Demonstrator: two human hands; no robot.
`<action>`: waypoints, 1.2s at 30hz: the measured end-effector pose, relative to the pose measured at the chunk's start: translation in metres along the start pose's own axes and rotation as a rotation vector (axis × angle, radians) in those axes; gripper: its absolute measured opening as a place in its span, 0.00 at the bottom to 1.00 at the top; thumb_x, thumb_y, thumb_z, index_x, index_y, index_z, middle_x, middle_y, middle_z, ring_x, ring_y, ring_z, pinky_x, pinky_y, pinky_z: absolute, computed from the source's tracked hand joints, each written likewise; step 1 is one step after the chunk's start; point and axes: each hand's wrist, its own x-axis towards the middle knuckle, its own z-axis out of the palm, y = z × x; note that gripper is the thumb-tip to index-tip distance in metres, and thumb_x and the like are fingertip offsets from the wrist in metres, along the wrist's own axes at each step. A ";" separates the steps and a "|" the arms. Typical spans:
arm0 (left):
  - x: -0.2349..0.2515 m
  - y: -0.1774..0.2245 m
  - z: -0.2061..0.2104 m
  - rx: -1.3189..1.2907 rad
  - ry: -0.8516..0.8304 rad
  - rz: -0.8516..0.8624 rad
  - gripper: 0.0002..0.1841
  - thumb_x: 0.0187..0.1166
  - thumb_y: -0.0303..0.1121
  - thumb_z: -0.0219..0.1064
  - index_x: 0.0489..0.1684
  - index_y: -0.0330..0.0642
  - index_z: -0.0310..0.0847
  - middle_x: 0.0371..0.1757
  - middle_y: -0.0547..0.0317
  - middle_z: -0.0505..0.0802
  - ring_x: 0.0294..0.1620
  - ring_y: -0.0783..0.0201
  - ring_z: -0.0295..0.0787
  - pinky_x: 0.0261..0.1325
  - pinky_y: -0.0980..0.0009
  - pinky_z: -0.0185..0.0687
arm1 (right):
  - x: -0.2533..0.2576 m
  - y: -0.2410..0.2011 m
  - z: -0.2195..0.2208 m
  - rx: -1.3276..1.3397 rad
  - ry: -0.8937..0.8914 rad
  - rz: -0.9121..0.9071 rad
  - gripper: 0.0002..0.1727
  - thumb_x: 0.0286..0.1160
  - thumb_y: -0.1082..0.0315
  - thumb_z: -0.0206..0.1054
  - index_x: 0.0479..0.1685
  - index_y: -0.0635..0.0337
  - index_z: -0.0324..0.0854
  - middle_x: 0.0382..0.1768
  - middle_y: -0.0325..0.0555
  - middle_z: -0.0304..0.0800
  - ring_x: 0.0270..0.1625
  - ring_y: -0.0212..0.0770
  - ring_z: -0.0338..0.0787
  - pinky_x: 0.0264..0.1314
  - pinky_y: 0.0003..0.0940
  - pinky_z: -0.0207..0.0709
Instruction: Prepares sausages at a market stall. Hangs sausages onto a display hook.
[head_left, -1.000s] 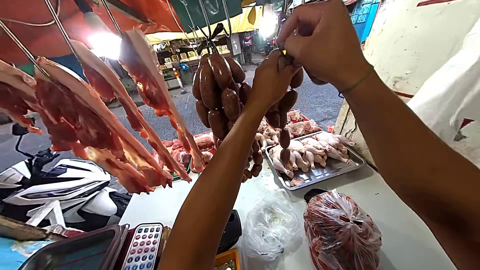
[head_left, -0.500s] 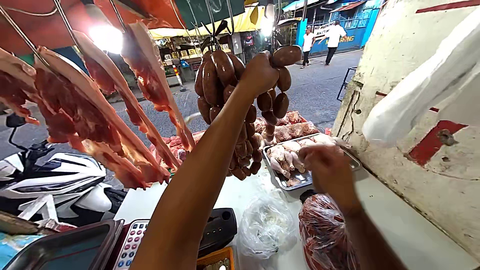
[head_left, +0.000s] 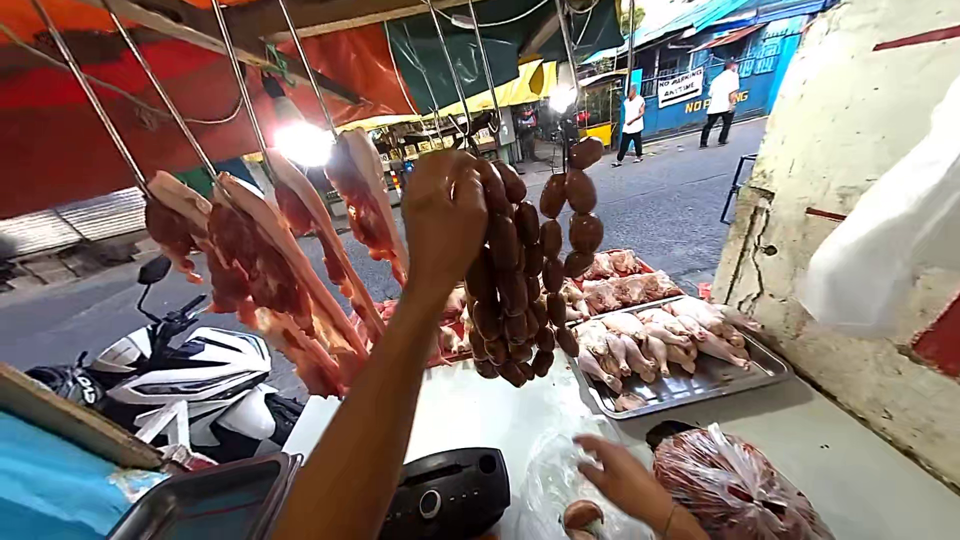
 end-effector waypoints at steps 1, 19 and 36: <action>0.012 -0.013 -0.007 -0.032 -0.017 -0.101 0.16 0.86 0.32 0.57 0.62 0.32 0.84 0.61 0.42 0.90 0.63 0.56 0.87 0.67 0.58 0.81 | 0.003 -0.028 -0.021 0.044 0.117 -0.123 0.26 0.83 0.63 0.64 0.76 0.66 0.77 0.63 0.65 0.88 0.63 0.62 0.90 0.70 0.62 0.80; -0.014 -0.102 0.028 -0.759 -0.213 -0.617 0.24 0.93 0.47 0.48 0.76 0.45 0.76 0.67 0.51 0.87 0.62 0.59 0.84 0.62 0.55 0.81 | 0.099 -0.139 -0.138 0.789 0.243 -0.519 0.25 0.60 0.70 0.55 0.63 0.60 0.69 0.28 0.39 0.85 0.28 0.37 0.88 0.34 0.36 0.87; -0.185 -0.130 0.047 -0.470 -0.458 -0.764 0.25 0.69 0.32 0.78 0.67 0.41 0.80 0.49 0.48 0.93 0.45 0.57 0.91 0.53 0.53 0.88 | 0.084 -0.103 -0.138 0.507 0.458 -0.353 0.30 0.58 0.71 0.72 0.68 0.60 0.74 0.35 0.41 0.88 0.28 0.33 0.89 0.31 0.31 0.87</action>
